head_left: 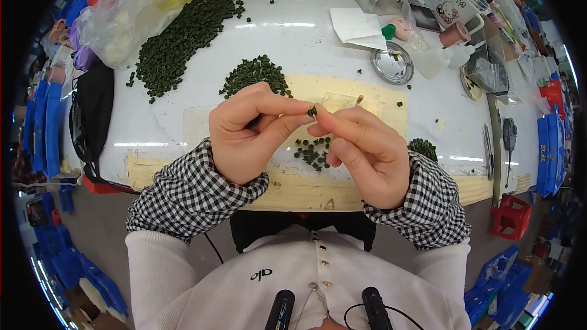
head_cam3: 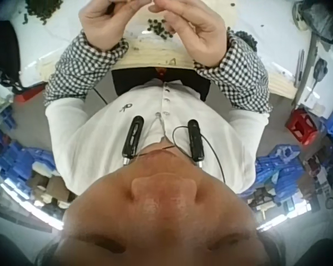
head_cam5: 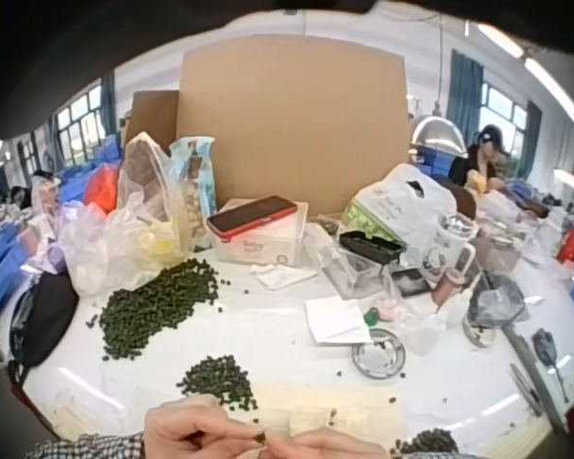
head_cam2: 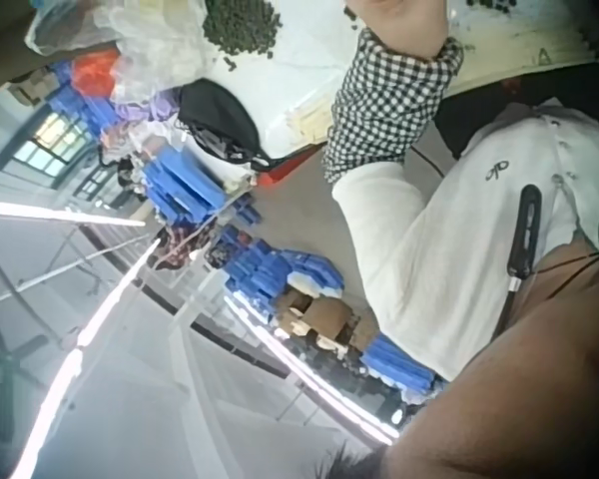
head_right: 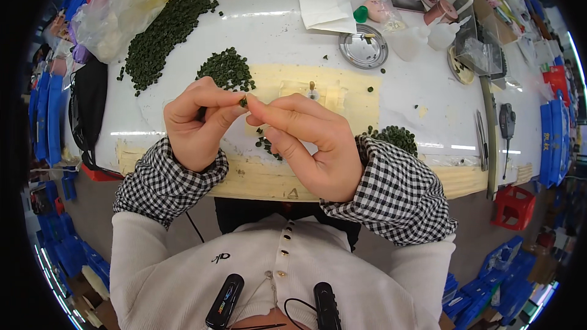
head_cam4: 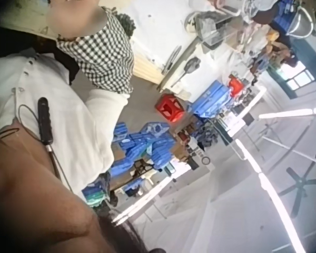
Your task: Assembling small green toy components into a white plastic fixture.
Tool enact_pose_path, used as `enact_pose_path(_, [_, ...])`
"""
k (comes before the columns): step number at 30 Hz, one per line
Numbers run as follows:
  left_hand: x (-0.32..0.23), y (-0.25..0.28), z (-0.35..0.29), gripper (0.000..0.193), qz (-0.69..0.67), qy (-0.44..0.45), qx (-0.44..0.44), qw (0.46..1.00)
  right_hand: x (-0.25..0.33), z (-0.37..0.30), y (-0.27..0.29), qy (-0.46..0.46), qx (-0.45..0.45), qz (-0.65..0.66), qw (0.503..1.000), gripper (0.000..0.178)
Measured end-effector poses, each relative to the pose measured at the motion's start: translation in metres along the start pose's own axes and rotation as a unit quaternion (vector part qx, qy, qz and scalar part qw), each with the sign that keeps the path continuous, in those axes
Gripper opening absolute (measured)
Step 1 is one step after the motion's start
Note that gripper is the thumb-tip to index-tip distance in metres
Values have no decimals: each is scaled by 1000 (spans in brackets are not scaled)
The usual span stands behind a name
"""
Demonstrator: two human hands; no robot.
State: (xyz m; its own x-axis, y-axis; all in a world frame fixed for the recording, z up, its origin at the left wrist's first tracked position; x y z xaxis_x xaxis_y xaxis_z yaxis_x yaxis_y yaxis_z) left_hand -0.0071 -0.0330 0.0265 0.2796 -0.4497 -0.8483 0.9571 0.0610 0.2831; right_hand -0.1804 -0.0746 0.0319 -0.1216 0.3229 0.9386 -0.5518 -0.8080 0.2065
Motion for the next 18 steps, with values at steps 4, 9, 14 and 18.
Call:
enact_pose_path(4, [-4, 1, -2, 19, 29, -14, 0, 999, -3, 0, -2, 9, 5, 34, 999, 38])
enact_pose_path(9, [-1, 2, -1, 18, 20, 11, -8, 1000, 2, 3, -1, 35, -21, -34, 999, 36])
enact_pose_path(14, [10, 0, 9, 14, -19, 101, 99, 990, 20, 3, 29, -9, -62, -180, 982, 26])
enact_pose_path(18, [17, -7, 12, 11, 15, 163, 255, 953, 30, -18, 66, -69, -111, -317, 939, 12])
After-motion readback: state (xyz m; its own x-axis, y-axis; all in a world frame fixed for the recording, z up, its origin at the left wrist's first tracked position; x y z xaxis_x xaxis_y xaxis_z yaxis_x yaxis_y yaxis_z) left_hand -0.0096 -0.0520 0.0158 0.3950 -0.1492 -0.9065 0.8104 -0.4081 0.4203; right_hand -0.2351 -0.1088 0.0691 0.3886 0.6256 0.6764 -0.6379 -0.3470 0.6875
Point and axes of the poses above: each hand's wrist, its own z-axis towards the middle knuckle, its own y-axis out of the back of the hand, x = y × z, the point moved 4 cm from there along z, towards the middle knuckle, and after that the axes turned 9 degrees about x, right-handed, at the moved point
